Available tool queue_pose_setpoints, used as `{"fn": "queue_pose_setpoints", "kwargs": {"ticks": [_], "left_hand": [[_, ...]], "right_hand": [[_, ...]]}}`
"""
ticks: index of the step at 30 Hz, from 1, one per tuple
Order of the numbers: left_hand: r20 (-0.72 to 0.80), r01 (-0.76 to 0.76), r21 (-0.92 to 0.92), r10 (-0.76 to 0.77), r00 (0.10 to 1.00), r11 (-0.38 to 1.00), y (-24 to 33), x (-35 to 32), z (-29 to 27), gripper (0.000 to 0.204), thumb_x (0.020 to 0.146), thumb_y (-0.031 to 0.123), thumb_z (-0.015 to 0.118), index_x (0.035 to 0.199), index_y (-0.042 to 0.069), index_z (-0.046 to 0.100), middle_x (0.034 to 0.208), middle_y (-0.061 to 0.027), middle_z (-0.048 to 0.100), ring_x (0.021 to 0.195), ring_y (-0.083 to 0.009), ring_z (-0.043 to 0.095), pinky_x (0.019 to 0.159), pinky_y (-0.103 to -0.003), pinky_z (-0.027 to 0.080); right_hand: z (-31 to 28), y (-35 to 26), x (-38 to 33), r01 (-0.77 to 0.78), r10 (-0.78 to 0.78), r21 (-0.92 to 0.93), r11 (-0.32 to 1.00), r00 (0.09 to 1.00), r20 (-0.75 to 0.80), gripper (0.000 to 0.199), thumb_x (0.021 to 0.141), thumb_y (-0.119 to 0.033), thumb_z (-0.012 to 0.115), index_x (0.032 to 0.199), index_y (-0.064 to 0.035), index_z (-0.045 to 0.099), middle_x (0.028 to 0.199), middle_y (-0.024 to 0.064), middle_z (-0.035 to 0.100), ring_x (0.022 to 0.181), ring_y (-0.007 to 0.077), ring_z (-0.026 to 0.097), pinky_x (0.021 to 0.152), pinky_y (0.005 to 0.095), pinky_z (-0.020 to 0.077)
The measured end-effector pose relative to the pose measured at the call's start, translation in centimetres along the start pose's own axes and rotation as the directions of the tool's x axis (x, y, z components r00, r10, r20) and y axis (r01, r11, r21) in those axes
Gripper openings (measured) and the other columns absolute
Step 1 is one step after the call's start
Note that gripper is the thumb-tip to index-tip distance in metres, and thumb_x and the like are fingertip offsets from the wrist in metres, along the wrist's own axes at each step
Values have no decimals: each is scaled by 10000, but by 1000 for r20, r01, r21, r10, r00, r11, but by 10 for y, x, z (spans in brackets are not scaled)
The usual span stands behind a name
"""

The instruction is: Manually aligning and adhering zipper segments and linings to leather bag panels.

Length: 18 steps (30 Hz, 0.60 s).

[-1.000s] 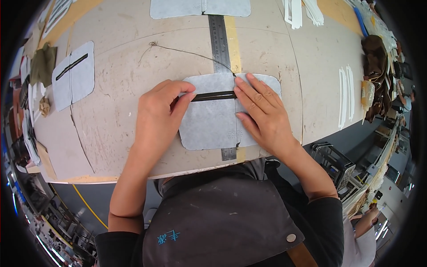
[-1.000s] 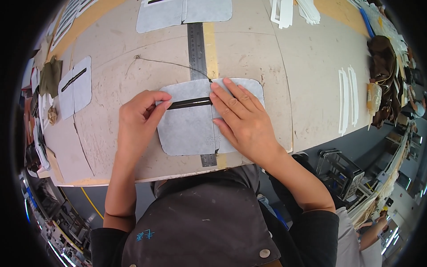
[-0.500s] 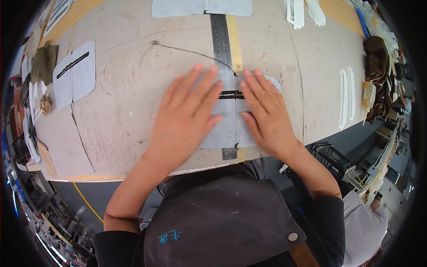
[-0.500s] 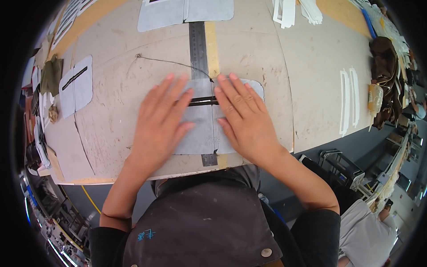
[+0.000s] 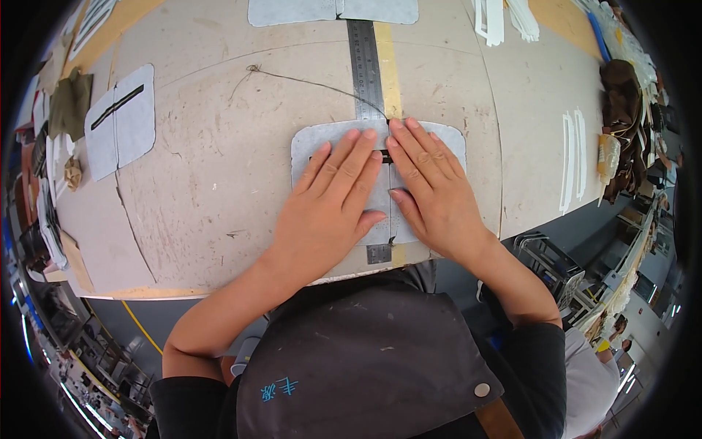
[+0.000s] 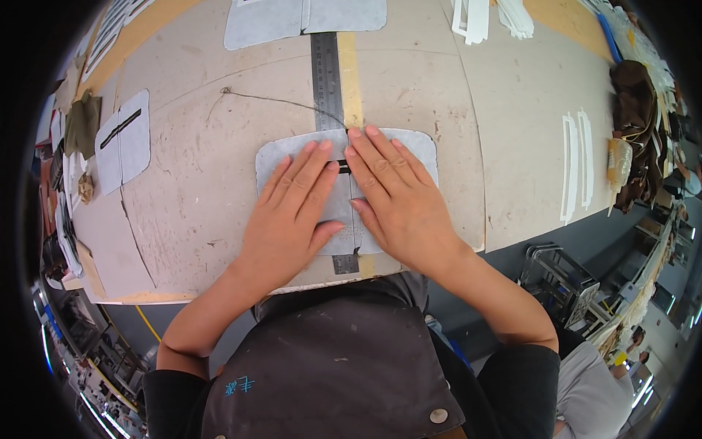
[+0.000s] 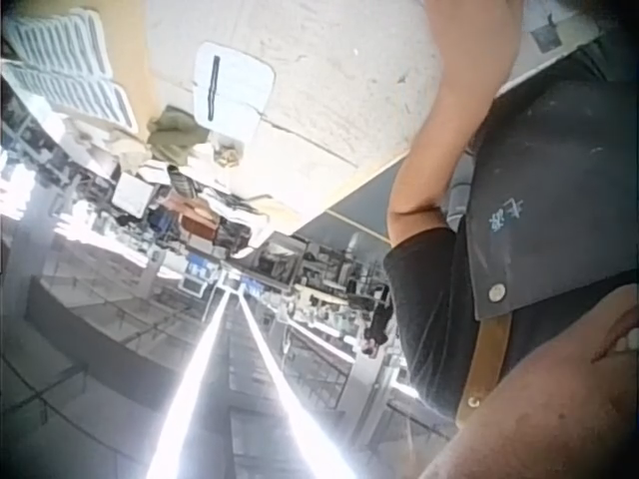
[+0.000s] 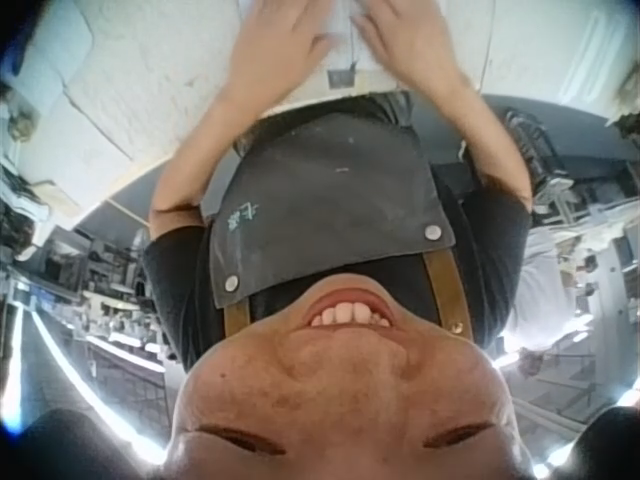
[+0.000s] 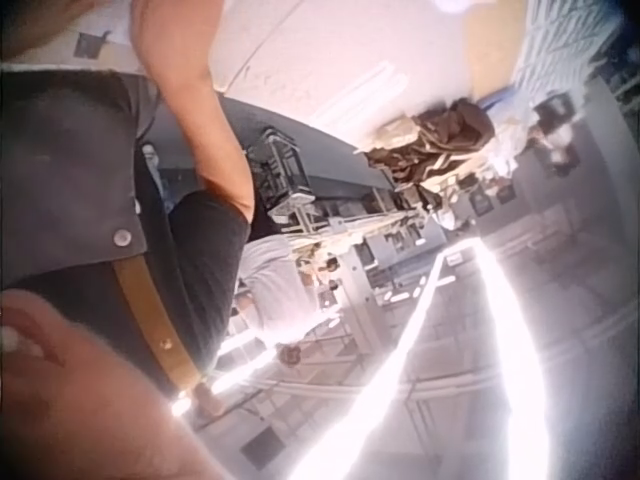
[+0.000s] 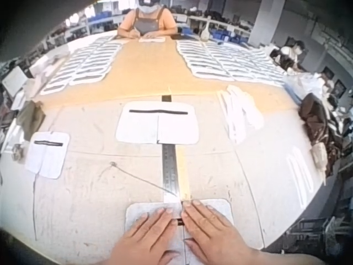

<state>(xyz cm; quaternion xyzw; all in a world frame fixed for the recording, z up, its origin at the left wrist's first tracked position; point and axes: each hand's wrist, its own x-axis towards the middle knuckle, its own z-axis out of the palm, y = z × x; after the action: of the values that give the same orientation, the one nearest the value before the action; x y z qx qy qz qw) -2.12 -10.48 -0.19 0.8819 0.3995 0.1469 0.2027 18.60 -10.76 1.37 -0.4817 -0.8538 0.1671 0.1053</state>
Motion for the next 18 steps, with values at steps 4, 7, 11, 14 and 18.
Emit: {"fn": "queue_pose_setpoints", "kwargs": {"ticks": [4, 7, 11, 14, 18], "left_hand": [[31, 38, 70, -40, 999, 997, -1, -2, -8, 778, 789, 372, 708, 1415, -1, 437, 1537, -137, 367, 1445, -294, 311, 1169, -482, 247], [49, 28, 96, -33, 998, 995, -7, -6, -9, 784, 800, 408, 684, 1419, -3, 431, 1550, -134, 346, 1454, -292, 294, 1174, -481, 236], [64, 79, 156, -90, 994, 985, -15, -16, -19, 754, 812, 439, 681, 1404, 24, 469, 1540, -110, 372, 1450, -252, 306, 1187, -463, 219], [84, 107, 178, -123, 989, 978, -17, -19, -23, 772, 802, 431, 693, 1410, 15, 461, 1539, -124, 371, 1449, -263, 307, 1184, -471, 219], [19, 92, 131, -95, 995, 987, 1, 6, -21, 782, 796, 396, 714, 1415, -2, 448, 1531, -148, 374, 1446, -275, 311, 1178, -457, 234]], "right_hand": [[0, -2, 0, -3, 4, -23, 1000, 1000, 19, 623, 882, -176, 637, 1429, 21, 415, 1538, 161, 351, 1441, 311, 314, 1169, 437, 270], [0, -3, 0, 3, 0, -55, 998, 999, 47, 632, 888, -196, 625, 1435, 30, 403, 1548, 166, 334, 1452, 304, 296, 1181, 428, 247], [2, -3, -1, 12, -6, -88, 996, 998, 62, 643, 895, -225, 609, 1441, 37, 390, 1556, 174, 315, 1463, 298, 271, 1189, 424, 226], [3, -3, -2, 6, 0, -88, 996, 998, 62, 647, 895, -232, 607, 1440, 38, 388, 1557, 171, 313, 1464, 300, 267, 1190, 423, 224], [5, -5, -1, 7, -4, -78, 997, 999, 37, 638, 898, -233, 600, 1434, 43, 392, 1549, 173, 326, 1456, 302, 284, 1186, 427, 232]]}}
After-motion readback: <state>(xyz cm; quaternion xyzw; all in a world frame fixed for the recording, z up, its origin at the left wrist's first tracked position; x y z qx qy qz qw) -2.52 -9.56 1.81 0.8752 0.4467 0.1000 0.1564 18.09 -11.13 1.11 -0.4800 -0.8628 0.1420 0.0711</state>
